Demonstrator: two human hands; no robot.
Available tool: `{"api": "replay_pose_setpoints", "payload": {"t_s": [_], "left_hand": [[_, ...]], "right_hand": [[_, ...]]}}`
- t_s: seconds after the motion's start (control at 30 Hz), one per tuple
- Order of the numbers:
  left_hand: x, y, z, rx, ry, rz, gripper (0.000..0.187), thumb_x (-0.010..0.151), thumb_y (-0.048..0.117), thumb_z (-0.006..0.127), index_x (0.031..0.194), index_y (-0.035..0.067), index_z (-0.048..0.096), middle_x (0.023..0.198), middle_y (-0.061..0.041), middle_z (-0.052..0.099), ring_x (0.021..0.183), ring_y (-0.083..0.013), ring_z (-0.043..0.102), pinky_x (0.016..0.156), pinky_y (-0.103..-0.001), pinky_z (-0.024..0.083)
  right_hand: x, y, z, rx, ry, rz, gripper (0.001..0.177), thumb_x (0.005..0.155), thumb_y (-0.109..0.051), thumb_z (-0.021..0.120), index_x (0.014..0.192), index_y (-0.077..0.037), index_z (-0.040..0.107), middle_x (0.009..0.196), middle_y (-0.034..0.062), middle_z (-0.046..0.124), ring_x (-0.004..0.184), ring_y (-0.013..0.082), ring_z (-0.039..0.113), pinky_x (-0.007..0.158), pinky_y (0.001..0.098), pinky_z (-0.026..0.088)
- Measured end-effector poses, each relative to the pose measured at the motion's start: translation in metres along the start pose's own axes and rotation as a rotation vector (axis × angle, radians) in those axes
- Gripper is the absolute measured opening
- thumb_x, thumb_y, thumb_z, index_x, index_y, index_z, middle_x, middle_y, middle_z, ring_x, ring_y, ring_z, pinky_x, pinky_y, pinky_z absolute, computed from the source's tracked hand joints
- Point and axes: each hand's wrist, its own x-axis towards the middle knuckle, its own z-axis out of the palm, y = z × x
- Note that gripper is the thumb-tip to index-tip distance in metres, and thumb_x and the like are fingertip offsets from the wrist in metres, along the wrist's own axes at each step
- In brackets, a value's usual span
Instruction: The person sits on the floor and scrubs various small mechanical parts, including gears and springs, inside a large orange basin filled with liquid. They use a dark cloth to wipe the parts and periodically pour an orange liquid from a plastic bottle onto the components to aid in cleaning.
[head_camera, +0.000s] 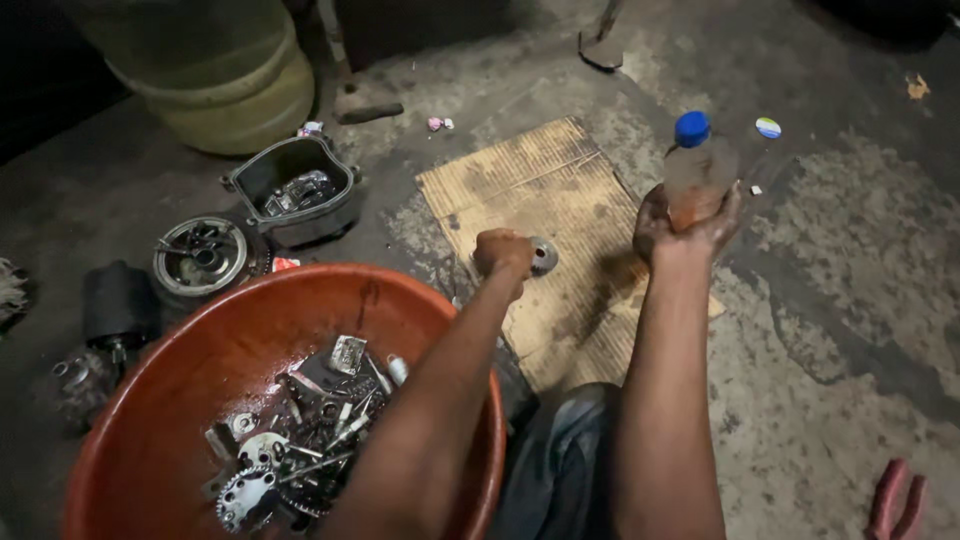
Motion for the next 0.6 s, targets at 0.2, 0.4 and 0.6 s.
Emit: {"api": "replay_pose_setpoints", "payload": {"t_s": [0.2, 0.4, 0.6], "left_hand": [[-0.007, -0.004, 0.005, 0.084, -0.052, 0.099, 0.033, 0.074, 0.003, 0.077, 0.106, 0.008, 0.07, 0.102, -0.014, 0.072, 0.094, -0.0271, 0.071, 0.08, -0.04, 0.06], [0.004, -0.025, 0.026, 0.216, -0.195, 0.694, 0.042, 0.072, 0.002, 0.077, 0.113, 0.008, 0.069, 0.107, -0.015, 0.071, 0.101, -0.0292, 0.07, 0.085, -0.041, 0.059], [-0.01, -0.018, -0.005, 0.357, -0.347, 0.68, 0.052, 0.075, 0.004, 0.075, 0.125, 0.01, 0.063, 0.119, -0.017, 0.063, 0.105, -0.0337, 0.069, 0.085, -0.045, 0.061]], "right_hand": [[-0.01, 0.003, 0.01, 0.027, 0.015, 0.012, 0.061, 0.078, -0.061, 0.073, 0.114, -0.012, 0.066, 0.1, 0.0096, 0.068, 0.081, 0.0255, 0.065, 0.066, 0.0382, 0.059], [-0.005, 0.005, 0.01, 0.042, -0.057, -0.002, 0.066, 0.067, -0.056, 0.077, 0.117, -0.014, 0.069, 0.104, 0.0089, 0.072, 0.085, 0.0256, 0.068, 0.068, 0.0387, 0.06], [-0.021, 0.01, 0.016, 0.008, 0.024, 0.027, 0.07, 0.071, -0.059, 0.075, 0.122, -0.01, 0.065, 0.106, 0.0133, 0.071, 0.087, 0.0276, 0.069, 0.072, 0.04, 0.064]]}}
